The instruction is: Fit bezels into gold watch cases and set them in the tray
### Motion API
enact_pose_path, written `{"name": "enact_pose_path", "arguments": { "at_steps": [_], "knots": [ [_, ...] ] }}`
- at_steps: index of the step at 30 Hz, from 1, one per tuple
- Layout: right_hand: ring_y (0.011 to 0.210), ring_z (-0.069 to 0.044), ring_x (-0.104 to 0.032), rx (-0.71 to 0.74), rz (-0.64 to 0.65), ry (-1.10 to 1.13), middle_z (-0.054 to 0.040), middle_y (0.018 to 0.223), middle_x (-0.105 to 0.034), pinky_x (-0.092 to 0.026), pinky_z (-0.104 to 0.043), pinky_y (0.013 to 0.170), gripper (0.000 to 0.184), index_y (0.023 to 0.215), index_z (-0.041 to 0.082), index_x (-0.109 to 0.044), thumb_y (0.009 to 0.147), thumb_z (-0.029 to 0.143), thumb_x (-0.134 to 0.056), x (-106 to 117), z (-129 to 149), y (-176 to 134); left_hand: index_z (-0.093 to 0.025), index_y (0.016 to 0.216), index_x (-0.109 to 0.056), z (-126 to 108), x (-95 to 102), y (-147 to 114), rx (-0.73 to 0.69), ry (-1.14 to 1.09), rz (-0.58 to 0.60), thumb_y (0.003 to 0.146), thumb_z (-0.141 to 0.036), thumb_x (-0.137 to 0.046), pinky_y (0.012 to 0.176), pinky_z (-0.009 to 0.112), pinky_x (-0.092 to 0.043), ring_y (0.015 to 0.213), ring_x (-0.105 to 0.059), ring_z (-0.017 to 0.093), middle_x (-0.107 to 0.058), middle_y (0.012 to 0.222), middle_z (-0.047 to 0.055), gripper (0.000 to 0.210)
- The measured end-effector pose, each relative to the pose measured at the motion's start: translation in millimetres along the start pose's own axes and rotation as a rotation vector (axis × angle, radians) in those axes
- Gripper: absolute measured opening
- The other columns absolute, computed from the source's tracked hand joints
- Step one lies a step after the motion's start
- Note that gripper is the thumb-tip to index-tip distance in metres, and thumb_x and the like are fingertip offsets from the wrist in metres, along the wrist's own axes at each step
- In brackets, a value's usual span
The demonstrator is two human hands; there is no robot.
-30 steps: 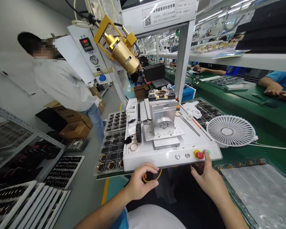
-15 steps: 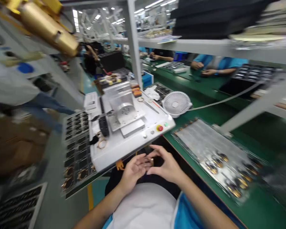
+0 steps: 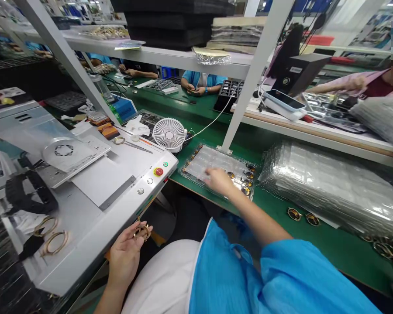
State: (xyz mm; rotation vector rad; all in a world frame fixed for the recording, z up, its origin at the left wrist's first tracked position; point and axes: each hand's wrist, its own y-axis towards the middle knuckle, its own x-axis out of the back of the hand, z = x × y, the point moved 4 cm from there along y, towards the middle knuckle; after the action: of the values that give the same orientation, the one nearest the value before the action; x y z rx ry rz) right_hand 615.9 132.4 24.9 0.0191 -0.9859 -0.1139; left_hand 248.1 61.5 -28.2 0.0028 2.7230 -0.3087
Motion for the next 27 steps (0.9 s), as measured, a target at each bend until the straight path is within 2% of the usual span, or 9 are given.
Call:
{"name": "enact_pose_path", "arguments": {
  "at_steps": [2, 5, 8, 12, 15, 19, 21, 23, 27],
  "knots": [
    [0.079, -0.029, -0.070, -0.091, -0.049, -0.042, -0.0146, 0.077, -0.070, -0.057, -0.047, 0.081, 0.016, 0.077, 0.016, -0.068, 0.087, 0.021, -0.079, 22, -46, 7, -0.028, 0.105, -0.080, 1, 5.3, -3, 0.018, 0.018, -0.032, 0.065, -0.033, -0.097, 0.092, 0.037, -0.065, 0.098, -0.080, 0.024, -0.081, 0.111, 0.005, 0.043],
    [0.077, -0.020, -0.067, -0.120, -0.077, -0.042, -0.0065, 0.077, -0.067, -0.058, -0.040, 0.080, 0.027, 0.079, 0.016, -0.065, 0.095, 0.036, -0.074, 30, -88, 9, -0.025, 0.106, -0.079, 5, 5.1, -5, 0.042, 0.049, -0.043, 0.066, -0.034, -0.096, 0.097, 0.041, -0.063, 0.105, -0.078, 0.027, -0.081, 0.112, 0.008, 0.045],
    [0.072, -0.016, -0.064, -0.087, -0.093, 0.004, -0.0015, 0.075, -0.065, -0.058, -0.036, 0.076, 0.036, 0.082, 0.016, -0.064, 0.100, 0.047, -0.067, 28, -100, 10, -0.023, 0.106, -0.078, 7, -0.2, -4, 0.048, 0.062, -0.010, 0.066, -0.033, -0.096, 0.103, 0.045, -0.061, 0.110, -0.077, 0.029, -0.081, 0.111, 0.009, 0.045],
    [0.062, -0.015, -0.060, -0.013, -0.129, 0.114, -0.0005, 0.060, -0.058, -0.055, -0.031, 0.067, 0.031, 0.073, 0.021, -0.061, 0.093, 0.041, -0.075, 35, -92, 12, -0.022, 0.107, -0.078, 6, -4.4, -5, 0.050, 0.064, 0.023, 0.066, -0.031, -0.095, 0.104, 0.046, -0.059, 0.111, -0.076, 0.029, -0.081, 0.110, 0.010, 0.045],
    [0.055, -0.015, -0.058, 0.022, -0.115, 0.211, 0.0007, 0.061, -0.059, -0.051, -0.028, 0.056, 0.017, 0.095, 0.019, -0.068, 0.085, 0.031, -0.076, 27, -61, 6, -0.021, 0.108, -0.078, 2, -11.0, -10, 0.075, 0.062, 0.050, 0.067, -0.031, -0.095, 0.100, 0.043, -0.060, 0.107, -0.077, 0.028, -0.080, 0.108, 0.011, 0.045],
    [0.053, -0.014, -0.059, 0.051, 0.163, 0.700, 0.0017, 0.076, -0.063, -0.049, -0.026, 0.045, 0.054, 0.135, 0.016, -0.059, 0.087, 0.037, -0.069, -31, 27, -16, -0.024, 0.119, -0.076, -8, -37.4, -13, 0.103, 0.076, 0.284, 0.062, -0.026, -0.098, 0.090, 0.040, -0.063, 0.104, -0.076, 0.028, -0.063, 0.146, 0.017, 0.062],
    [0.054, -0.014, -0.060, 0.059, 0.350, 0.953, 0.0022, 0.075, -0.061, -0.053, -0.027, 0.046, 0.053, 0.133, 0.017, -0.061, 0.087, 0.040, -0.070, -63, 79, -30, -0.027, 0.124, -0.074, -15, -48.9, -13, 0.093, 0.084, 0.412, 0.056, -0.023, -0.101, 0.087, 0.041, -0.063, 0.102, -0.076, 0.029, -0.043, 0.164, 0.018, 0.073],
    [0.056, -0.014, -0.061, 0.088, 0.420, 1.059, 0.0005, 0.077, -0.063, -0.057, -0.029, 0.050, 0.044, 0.127, 0.019, -0.067, 0.089, 0.041, -0.070, -83, 119, -39, -0.029, 0.131, -0.071, -22, -50.9, -12, 0.064, 0.082, 0.447, 0.057, -0.023, -0.101, 0.086, 0.041, -0.063, 0.102, -0.076, 0.029, -0.036, 0.167, 0.018, 0.080],
    [0.069, -0.015, -0.065, 0.303, 0.242, 0.935, -0.0057, 0.092, -0.065, -0.058, -0.027, 0.056, 0.025, 0.113, 0.022, -0.077, 0.093, 0.035, -0.069, -87, 156, -41, -0.031, 0.138, -0.067, -30, -36.9, -15, 0.008, 0.054, 0.410, 0.063, -0.025, -0.099, 0.085, 0.036, -0.062, 0.107, -0.074, 0.029, -0.054, 0.152, 0.016, 0.082]
  ]
}}
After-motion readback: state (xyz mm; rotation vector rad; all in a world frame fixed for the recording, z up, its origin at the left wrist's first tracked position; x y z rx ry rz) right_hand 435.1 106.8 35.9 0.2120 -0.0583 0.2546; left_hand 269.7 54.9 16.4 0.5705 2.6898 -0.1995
